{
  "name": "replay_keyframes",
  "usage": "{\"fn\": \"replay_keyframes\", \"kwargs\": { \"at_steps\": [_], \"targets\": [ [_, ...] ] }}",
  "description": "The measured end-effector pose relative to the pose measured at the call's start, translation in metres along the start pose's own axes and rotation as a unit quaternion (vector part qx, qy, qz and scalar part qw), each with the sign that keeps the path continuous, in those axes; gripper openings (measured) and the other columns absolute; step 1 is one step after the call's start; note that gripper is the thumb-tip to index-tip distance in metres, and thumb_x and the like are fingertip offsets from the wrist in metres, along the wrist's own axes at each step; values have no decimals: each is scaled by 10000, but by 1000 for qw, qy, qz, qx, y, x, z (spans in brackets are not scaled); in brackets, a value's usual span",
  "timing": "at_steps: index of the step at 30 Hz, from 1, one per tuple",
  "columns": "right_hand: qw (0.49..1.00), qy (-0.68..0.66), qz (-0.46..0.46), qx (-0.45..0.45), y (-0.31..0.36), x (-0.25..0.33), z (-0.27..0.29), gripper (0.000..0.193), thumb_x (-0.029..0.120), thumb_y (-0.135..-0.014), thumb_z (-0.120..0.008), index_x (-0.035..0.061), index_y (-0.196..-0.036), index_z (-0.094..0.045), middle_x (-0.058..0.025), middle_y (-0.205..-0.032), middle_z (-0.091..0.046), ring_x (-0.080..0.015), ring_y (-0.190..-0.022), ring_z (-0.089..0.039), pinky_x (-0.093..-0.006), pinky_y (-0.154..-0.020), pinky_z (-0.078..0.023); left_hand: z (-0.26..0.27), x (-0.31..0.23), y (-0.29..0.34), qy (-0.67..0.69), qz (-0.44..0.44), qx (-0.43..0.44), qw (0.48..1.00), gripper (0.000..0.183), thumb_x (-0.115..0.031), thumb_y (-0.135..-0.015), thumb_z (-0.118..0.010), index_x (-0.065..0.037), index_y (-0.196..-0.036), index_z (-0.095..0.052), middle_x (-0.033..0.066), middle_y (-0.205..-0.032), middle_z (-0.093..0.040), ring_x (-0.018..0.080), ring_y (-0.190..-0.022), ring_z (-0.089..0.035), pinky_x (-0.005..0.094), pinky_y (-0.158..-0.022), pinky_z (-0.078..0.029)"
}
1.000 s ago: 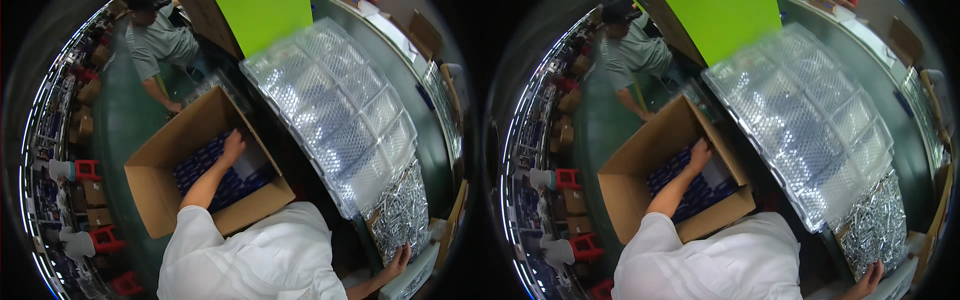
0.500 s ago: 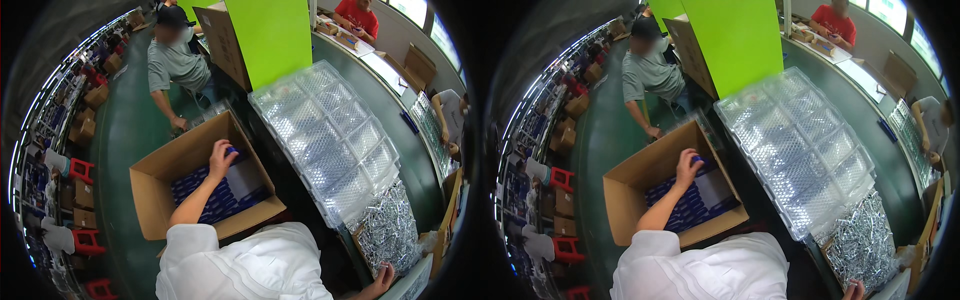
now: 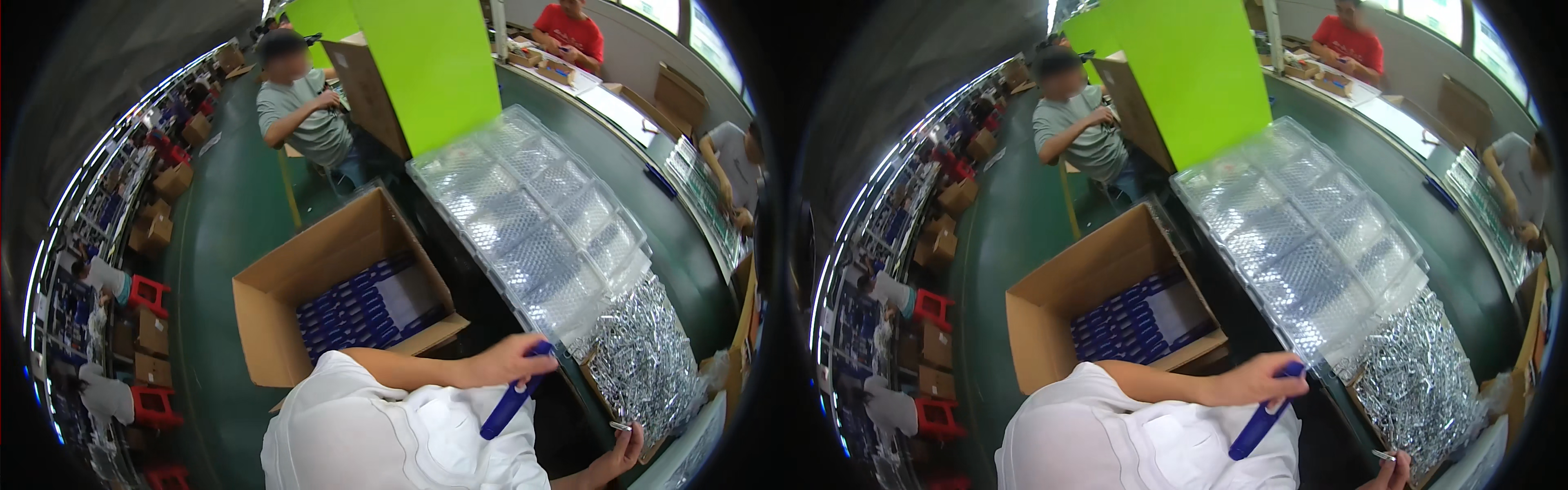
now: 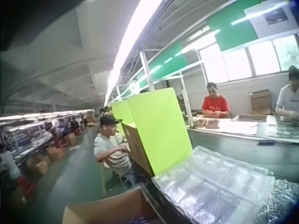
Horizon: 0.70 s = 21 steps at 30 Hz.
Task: The person assembles small metal keychains into purple plastic holders. They pick a keychain from a tray, insert it into the holder, and close the holder. The person repeats this process multiple times, occasionally moving trays and boxes of keychains and holders on the workbench.
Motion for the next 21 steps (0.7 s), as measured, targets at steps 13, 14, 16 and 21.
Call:
{"fn": "replay_keyframes", "kwargs": {
  "at_steps": [13, 14, 16, 21],
  "targets": [
    [981, -193, 21, 20, 15, 25, 17, 117, -49, -897, -635, -52, -1008, -670, -171, -914, -655, -214, -805, -638, -321, -725, -531, -72, 18, 7, 38, 332, 280, 900, 428, -388, -1152, -408, -45, -1370, -543, 54, -954, -651, 108, -786, -608, 261, -730, -518],
    [979, -202, -12, 8, 18, 28, 18, 123, -82, -888, -649, -50, -1004, -675, -157, -938, -675, -188, -823, -646, -295, -740, -527, -74, 28, 3, 54, 355, 266, 895, 473, -437, -1148, -381, -52, -1381, -527, 53, -945, -645, 106, -759, -596, 256, -702, -509],
    [975, -217, -52, 5, 20, 34, 17, 150, -130, -880, -671, -50, -1006, -683, -139, -972, -700, -152, -845, -652, -261, -754, -523, -83, 35, -8, 52, 360, 222, 905, 604, -569, -1121, -345, -66, -1437, -460, 56, -916, -622, 111, -707, -579, 260, -650, -501],
    [989, -123, -61, 56, 18, 35, -5, 175, -126, -845, -758, -32, -984, -710, -109, -998, -717, -146, -883, -672, -260, -773, -536, -88, 42, -49, 58, 237, 245, 938, 438, -308, -1058, -501, -49, -1407, -440, 90, -959, -608, 135, -690, -589, 271, -615, -498]
  ]
}}
Point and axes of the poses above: each hand's wrist, its own y-axis away from the middle knuckle, its own z-axis out of the back of the hand, x = y × z, the point moved 2 cm from there along -y, towards the middle knuckle
